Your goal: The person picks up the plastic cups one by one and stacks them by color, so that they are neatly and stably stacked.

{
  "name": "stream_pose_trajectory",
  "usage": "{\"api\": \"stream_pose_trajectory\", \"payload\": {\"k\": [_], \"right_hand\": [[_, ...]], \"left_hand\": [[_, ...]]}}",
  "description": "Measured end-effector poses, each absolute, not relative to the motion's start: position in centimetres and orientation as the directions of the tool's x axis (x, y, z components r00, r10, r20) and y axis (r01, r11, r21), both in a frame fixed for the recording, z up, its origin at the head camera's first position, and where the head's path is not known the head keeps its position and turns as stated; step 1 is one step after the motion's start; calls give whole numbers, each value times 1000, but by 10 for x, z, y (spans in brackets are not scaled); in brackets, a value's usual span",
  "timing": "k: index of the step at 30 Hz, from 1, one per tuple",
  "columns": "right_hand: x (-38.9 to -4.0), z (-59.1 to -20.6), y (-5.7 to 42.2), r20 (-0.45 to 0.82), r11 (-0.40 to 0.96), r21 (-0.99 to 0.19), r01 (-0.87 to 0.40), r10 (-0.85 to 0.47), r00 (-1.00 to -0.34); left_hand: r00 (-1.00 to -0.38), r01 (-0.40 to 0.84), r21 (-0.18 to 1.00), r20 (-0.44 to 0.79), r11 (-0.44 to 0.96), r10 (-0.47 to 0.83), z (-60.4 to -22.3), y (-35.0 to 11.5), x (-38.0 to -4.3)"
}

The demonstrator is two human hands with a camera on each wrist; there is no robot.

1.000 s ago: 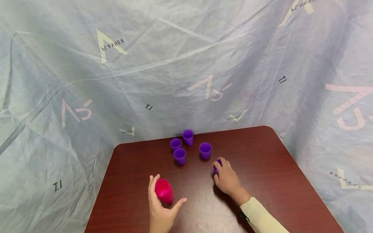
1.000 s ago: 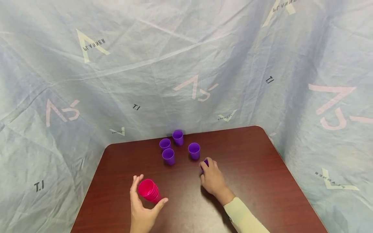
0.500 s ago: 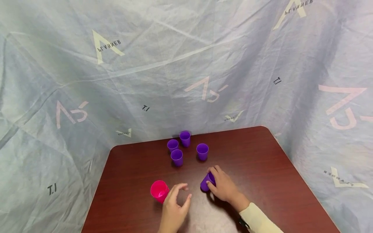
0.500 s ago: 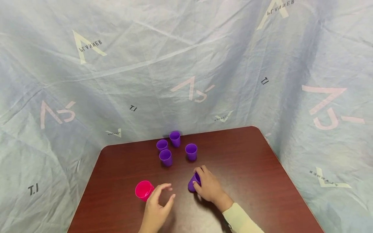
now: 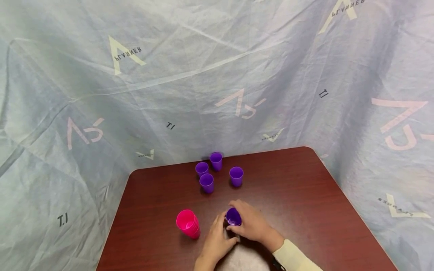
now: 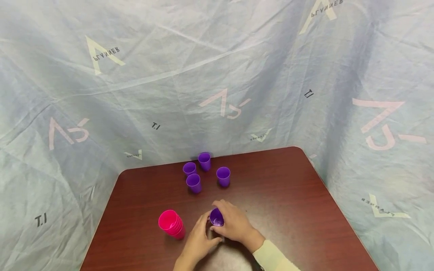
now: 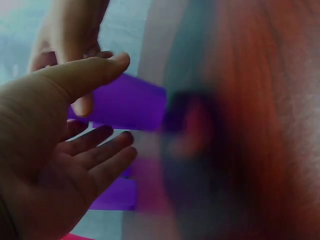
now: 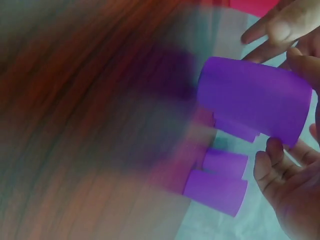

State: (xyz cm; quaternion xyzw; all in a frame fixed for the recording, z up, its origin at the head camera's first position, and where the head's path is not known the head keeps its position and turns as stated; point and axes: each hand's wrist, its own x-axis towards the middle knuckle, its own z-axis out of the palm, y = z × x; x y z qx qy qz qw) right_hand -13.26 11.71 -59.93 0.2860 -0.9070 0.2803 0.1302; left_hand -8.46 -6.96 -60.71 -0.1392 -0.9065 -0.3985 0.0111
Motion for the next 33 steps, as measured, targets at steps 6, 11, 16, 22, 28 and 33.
{"api": "stream_pose_trajectory", "payload": {"k": [6, 11, 16, 22, 28, 33], "right_hand": [[-130, -600, 111, 421, 628, -434, -646, -493, -762], [-130, -604, 112, 449, 543, -452, -708, -547, -706], [-133, -609, 115, 477, 506, -466, -725, -546, -688], [-163, -605, 121, 563, 596, -464, -656, -373, -737], [-202, -595, 128, 502, 697, -459, -551, -308, -808], [-229, -602, 129, 391, 766, -440, -468, -306, -868]], "left_hand": [[-971, 239, 717, 173, 655, 165, -620, -66, -85], [-963, 248, 714, 253, 655, 89, -625, -63, -87], [-955, 260, 712, 290, 652, 64, -626, -62, -88], [-959, 251, 678, 271, 691, 82, -627, -60, -89], [-970, 198, 643, 237, 740, 54, -626, -57, -89], [-968, 189, 636, 249, 748, 32, -627, -56, -86]]}}
